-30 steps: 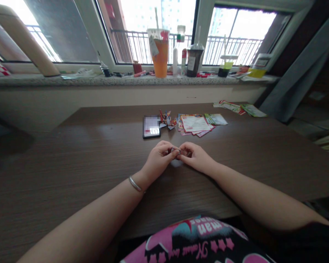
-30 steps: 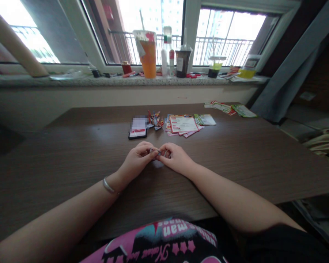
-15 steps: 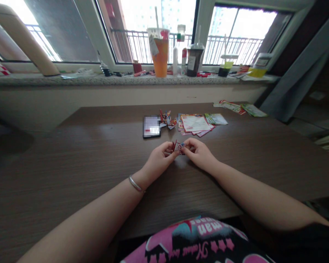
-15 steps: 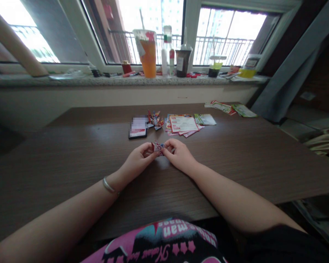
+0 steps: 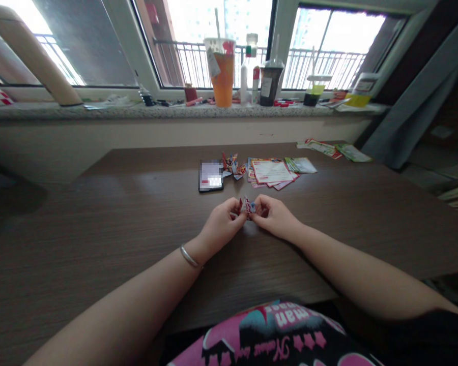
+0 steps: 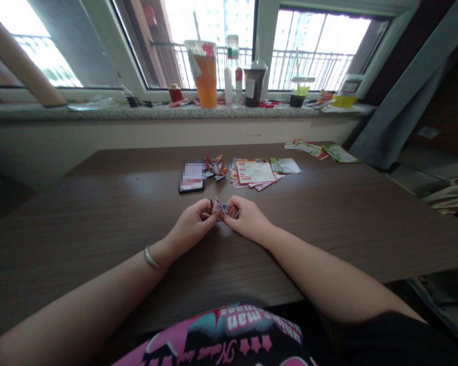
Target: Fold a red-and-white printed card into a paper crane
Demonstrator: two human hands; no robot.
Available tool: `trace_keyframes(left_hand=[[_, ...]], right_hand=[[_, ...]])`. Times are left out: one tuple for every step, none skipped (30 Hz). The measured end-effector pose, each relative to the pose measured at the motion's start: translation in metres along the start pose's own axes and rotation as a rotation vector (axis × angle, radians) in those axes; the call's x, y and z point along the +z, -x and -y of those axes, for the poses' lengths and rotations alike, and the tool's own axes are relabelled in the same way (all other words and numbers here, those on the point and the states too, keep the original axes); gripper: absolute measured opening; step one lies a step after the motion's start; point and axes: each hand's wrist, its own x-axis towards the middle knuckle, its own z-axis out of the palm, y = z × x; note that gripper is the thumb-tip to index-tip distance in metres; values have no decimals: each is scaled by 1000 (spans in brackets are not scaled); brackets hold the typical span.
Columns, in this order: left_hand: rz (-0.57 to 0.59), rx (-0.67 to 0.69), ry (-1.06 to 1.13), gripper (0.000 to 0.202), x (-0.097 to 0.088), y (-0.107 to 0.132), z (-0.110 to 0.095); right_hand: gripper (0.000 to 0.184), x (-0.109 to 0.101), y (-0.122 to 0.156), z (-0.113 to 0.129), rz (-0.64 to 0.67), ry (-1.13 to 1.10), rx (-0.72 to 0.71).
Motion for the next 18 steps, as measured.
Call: trace_keyframes(left_hand=[[-5, 16, -53, 14, 0, 1, 0], [-13, 32, -111, 14, 0, 1, -1], [-23, 46, -170, 13, 0, 2, -2], [-33, 58, -222, 14, 0, 3, -3], [-37, 67, -263, 14, 0, 4, -4], [-36, 77, -282, 15, 0, 5, -5], [-28, 88, -280, 15, 0, 5, -6], [-18, 100, -265, 15, 1, 5, -6], [-6, 111, -241, 16, 1, 4, -6], [6, 121, -211, 16, 1, 4, -5], [15, 128, -178, 16, 1, 3, -4], [21, 130, -146, 16, 1, 2, -3], [21, 127, -117, 16, 1, 1, -2], [21, 121, -95, 16, 0, 0, -1], [21, 114, -80, 16, 0, 0, -1], [22, 108, -74, 15, -1, 0, -1], [24, 106, -74, 15, -1, 0, -1], [28, 106, -74, 15, -2, 0, -1]], right_hand=[[14, 0, 0, 1, -3, 14, 2], [15, 0, 1, 3, -7, 29, 2], [15, 0, 1, 4, -13, 46, 0], [15, 0, 2, 5, -19, 66, -6], [16, -1, 3, 6, -23, 84, -14], [17, -1, 3, 7, -22, 98, -23], [17, -1, 4, 7, -17, 104, -32], [18, -2, 4, 7, -9, 104, -39], [18, -2, 4, 6, -2, 96, -42], [18, -2, 3, 5, 4, 82, -43], [17, -2, 3, 3, 6, 65, -41], [16, -2, 3, 2, 7, 43, -40], [15, -2, 2, 1, 9, 19, -39], [14, -2, 2, 0, 12, -5, -40], [13, -2, 2, -1, 16, -25, -45], [12, -2, 2, -1, 17, -39, -54], [12, -3, 2, 0, 14, -46, -66], [12, -3, 1, 0, 5, -51, -79]])
